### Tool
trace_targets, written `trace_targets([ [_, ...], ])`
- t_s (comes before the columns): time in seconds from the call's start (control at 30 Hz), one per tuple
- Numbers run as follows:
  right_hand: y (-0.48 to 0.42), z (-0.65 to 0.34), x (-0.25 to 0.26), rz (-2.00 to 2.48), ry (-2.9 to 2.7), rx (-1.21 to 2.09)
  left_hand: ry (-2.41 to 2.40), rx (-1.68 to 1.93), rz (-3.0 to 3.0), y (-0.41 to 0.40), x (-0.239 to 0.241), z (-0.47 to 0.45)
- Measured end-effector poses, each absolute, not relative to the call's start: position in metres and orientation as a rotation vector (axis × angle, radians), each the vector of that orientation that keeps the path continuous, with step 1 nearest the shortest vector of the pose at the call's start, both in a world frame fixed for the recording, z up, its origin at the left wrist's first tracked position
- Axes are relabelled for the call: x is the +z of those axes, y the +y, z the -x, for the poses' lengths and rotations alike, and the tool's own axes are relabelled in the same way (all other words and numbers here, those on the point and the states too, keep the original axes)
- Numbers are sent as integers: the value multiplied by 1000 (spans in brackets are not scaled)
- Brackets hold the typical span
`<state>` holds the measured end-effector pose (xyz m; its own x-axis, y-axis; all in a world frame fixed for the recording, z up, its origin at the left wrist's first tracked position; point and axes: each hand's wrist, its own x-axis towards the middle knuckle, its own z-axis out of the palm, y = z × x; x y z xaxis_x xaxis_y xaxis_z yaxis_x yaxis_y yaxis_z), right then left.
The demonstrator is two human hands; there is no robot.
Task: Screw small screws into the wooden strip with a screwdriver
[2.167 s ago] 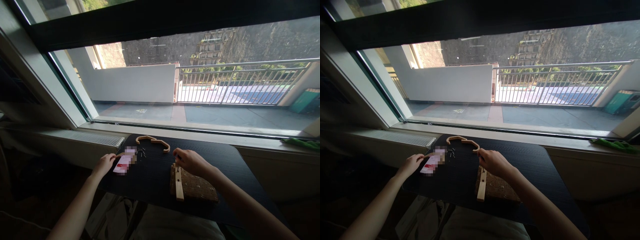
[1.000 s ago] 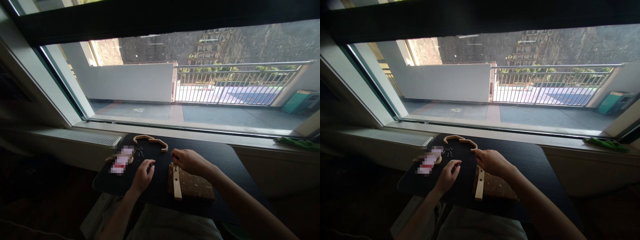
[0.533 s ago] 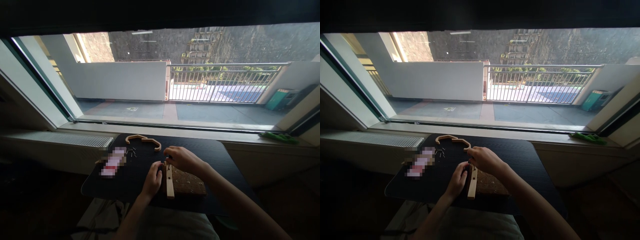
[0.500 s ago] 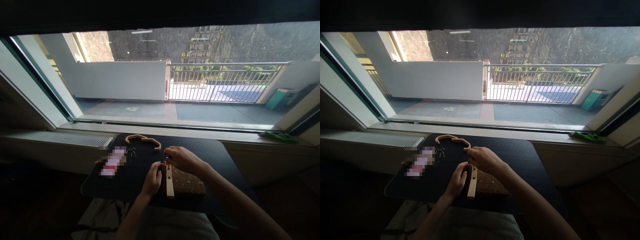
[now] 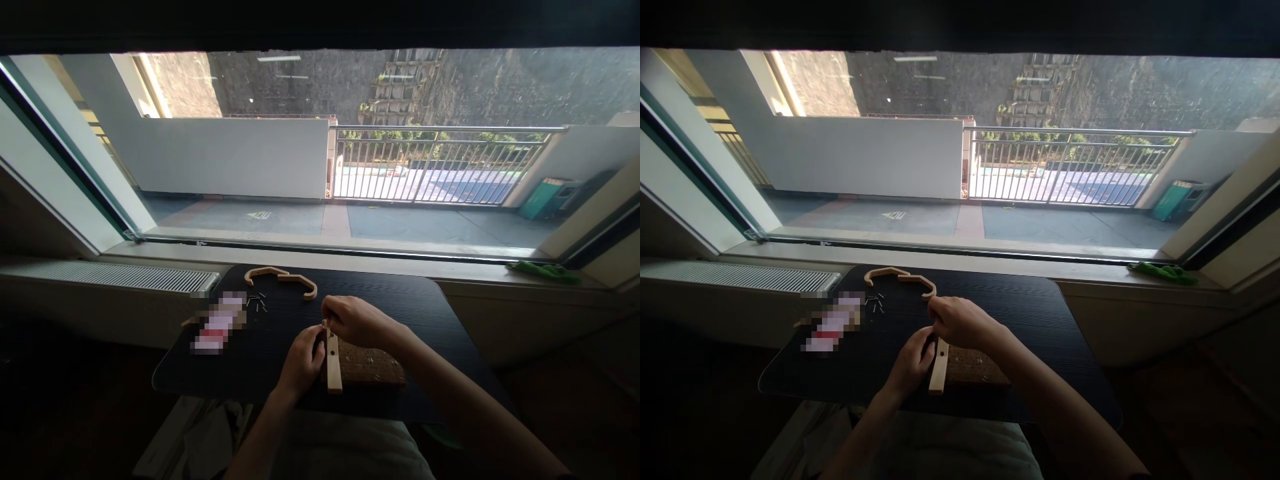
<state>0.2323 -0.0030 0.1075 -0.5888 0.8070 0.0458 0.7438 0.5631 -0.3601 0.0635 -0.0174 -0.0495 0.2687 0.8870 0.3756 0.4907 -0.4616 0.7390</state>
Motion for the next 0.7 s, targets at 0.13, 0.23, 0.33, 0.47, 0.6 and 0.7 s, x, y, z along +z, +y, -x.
trace_targets([
  [0.13,-2,-233,102,1223,-2552,484,1262,1083,-2077,-18,-48,-64],
  [0.23,-2,-233,100,1190,-2532,501,1255,1083,-2101,-18,-47,-64],
  [0.33,-1,-233,100,1191,-2534,513,1254,1079,-2104,-18,-46,-64],
  [0.47,1,-233,104,1217,-2522,537,1255,1067,-2098,-17,-47,-64],
  [0.6,0,-234,108,1273,-2509,574,1252,1073,-2101,-17,-48,-65],
  [0.7,-2,-234,110,1280,-2540,561,1257,1078,-2103,-17,-47,-65],
])
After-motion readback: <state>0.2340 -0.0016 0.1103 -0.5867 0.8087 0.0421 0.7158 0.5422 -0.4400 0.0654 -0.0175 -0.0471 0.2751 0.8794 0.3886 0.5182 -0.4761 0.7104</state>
